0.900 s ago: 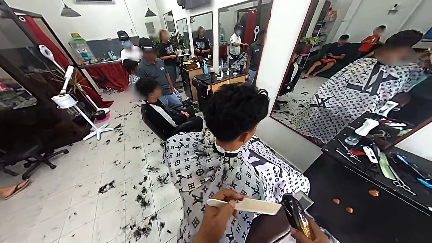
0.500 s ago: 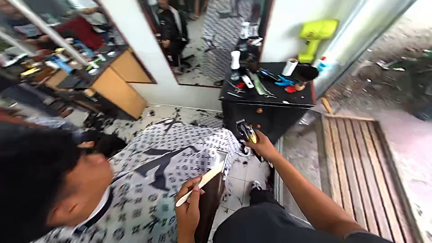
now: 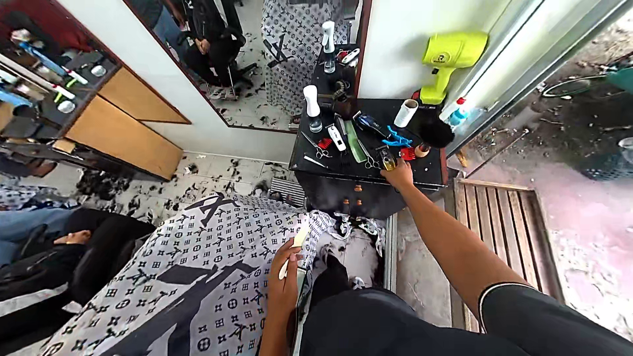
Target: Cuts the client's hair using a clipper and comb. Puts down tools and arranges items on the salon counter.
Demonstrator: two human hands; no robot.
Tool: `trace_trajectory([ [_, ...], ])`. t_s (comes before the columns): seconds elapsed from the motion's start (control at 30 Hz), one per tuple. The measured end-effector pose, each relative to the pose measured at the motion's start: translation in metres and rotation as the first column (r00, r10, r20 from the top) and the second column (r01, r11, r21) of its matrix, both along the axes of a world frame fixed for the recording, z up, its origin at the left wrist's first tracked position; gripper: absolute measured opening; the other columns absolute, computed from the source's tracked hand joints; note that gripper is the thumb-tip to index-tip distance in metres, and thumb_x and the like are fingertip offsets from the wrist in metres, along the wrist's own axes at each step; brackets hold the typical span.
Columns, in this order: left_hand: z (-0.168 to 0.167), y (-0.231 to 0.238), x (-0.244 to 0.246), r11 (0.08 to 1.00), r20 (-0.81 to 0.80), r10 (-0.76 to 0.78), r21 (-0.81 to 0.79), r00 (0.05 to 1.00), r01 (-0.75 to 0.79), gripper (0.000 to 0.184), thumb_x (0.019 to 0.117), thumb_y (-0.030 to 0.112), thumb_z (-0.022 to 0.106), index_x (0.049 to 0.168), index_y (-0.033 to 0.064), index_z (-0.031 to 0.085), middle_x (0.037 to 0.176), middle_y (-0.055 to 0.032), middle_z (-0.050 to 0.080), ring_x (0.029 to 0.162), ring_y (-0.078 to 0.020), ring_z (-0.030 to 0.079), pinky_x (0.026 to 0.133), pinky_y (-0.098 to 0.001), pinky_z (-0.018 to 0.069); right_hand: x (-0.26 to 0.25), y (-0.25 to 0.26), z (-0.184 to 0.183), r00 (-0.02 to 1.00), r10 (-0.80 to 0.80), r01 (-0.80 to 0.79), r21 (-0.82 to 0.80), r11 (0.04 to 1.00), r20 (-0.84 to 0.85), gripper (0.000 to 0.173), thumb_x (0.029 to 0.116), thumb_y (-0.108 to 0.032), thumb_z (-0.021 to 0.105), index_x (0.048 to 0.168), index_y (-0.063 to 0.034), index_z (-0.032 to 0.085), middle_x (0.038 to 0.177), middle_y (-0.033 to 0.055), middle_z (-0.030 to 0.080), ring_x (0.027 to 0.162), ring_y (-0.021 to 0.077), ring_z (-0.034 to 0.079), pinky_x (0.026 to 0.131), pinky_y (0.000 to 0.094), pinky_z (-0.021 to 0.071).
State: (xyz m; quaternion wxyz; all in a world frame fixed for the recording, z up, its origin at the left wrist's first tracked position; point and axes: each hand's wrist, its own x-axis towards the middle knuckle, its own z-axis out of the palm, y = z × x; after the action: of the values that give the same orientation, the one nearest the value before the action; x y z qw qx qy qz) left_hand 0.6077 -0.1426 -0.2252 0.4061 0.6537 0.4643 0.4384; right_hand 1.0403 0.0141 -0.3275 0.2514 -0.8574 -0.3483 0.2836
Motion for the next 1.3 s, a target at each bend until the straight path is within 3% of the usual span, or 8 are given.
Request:
trace_trajectory([
  [0.2,-0.039,0.123,0.029,0.992,-0.073,-0.123,0.014,0.990,0.124,0.035,0.1056,0.019,0.044,0.113,-0.0006,0.072,0.146,-0.0227,0.054,0.140,-0.0292,0.050,0.115,-0.0419,0.0430,0.011,0.047,-0.018,0.995,0.022,-0.024,0.013,1.000,0.098,0.071,0.0845,-0.032,0.081,0.141,0.0017,0.055,0.142,0.0317,0.051,0.131,0.0468,0.052,0.106,0.0633,0.0447],
  [0.37,-0.049,0.207,0.075,0.967,-0.204,-0.250,0.006,0.947,0.256,0.032,0.1067,0.019,0.048,0.117,0.0003,0.071,0.150,-0.0213,0.052,0.138,-0.0275,0.053,0.114,-0.0408,0.0456,0.013,0.049,-0.018,0.984,0.029,-0.048,0.104,0.993,0.176,0.076,0.0885,-0.043,0.077,0.145,0.0011,0.051,0.144,0.0299,0.051,0.135,0.0435,0.050,0.113,0.0571,0.0409],
  [0.53,-0.041,0.241,0.150,0.927,-0.214,-0.339,0.094,0.916,0.364,0.025,0.1023,0.015,0.057,0.116,-0.0007,0.070,0.149,-0.0232,0.052,0.138,-0.0295,0.053,0.114,-0.0408,0.0465,0.025,0.005,0.044,0.928,0.147,-0.250,0.281,0.926,0.341,0.063,0.0944,-0.032,0.070,0.144,0.0028,0.052,0.143,0.0304,0.052,0.134,0.0453,0.050,0.112,0.0592,0.0423],
  [0.67,-0.049,0.262,0.212,0.892,-0.351,-0.392,0.082,0.851,0.445,0.023,0.0992,0.013,0.062,0.117,0.0002,0.070,0.154,-0.0219,0.046,0.136,-0.0294,0.055,0.112,-0.0412,0.0481,0.066,-0.010,0.093,0.867,0.022,-0.286,0.462,0.840,0.498,0.060,0.0929,-0.026,0.071,0.138,0.0101,0.055,0.140,0.0378,0.051,0.134,0.0526,0.047,0.115,0.0600,0.0365],
  [0.83,-0.072,0.292,0.279,0.865,-0.540,-0.458,-0.089,0.706,0.494,0.032,0.0946,0.010,0.065,0.126,0.0025,0.066,0.165,-0.0203,0.031,0.131,-0.0348,0.058,0.102,-0.0485,0.0536,0.124,0.002,0.092,0.892,-0.158,-0.124,0.564,0.817,0.424,0.064,0.0906,-0.026,0.073,0.141,0.0087,0.053,0.145,0.0367,0.045,0.138,0.0476,0.044,0.118,0.0488,0.0358],
  [1.1,-0.084,0.285,0.295,0.899,-0.681,-0.415,-0.206,0.604,0.386,0.088,0.0758,0.005,0.081,0.156,0.0161,0.046,0.170,-0.0205,0.017,0.151,-0.0419,0.032,0.117,-0.0661,0.0312,0.066,0.088,0.130,0.888,0.300,-0.434,0.414,0.800,0.349,0.061,0.0936,-0.027,0.073,0.142,0.0053,0.053,0.144,0.0312,0.051,0.138,0.0436,0.047,0.115,0.0553,0.0397],
  [1.2,-0.076,0.266,0.275,0.919,-0.667,-0.372,-0.167,0.646,0.356,0.073,0.0869,0.008,0.069,0.156,0.0205,0.047,0.171,-0.0176,0.017,0.151,-0.0385,0.033,0.119,-0.0642,0.0278,0.044,0.152,0.119,0.828,0.484,-0.555,0.287,0.781,0.284,0.063,0.0949,-0.032,0.071,0.144,0.0028,0.052,0.149,0.0290,0.046,0.141,0.0414,0.045,0.116,0.0546,0.0393],
  [1.3,-0.072,0.228,0.235,0.975,-0.600,-0.213,-0.078,0.771,0.208,0.055,0.0915,0.011,0.066,0.146,0.0182,0.059,0.167,-0.0179,0.030,0.144,-0.0390,0.044,0.115,-0.0642,0.0359,0.032,0.222,0.082,0.785,0.572,-0.616,0.214,0.758,0.237,0.072,0.0918,-0.037,0.074,0.147,0.0020,0.049,0.150,0.0310,0.044,0.140,0.0444,0.044,0.115,0.0567,0.0391],
])
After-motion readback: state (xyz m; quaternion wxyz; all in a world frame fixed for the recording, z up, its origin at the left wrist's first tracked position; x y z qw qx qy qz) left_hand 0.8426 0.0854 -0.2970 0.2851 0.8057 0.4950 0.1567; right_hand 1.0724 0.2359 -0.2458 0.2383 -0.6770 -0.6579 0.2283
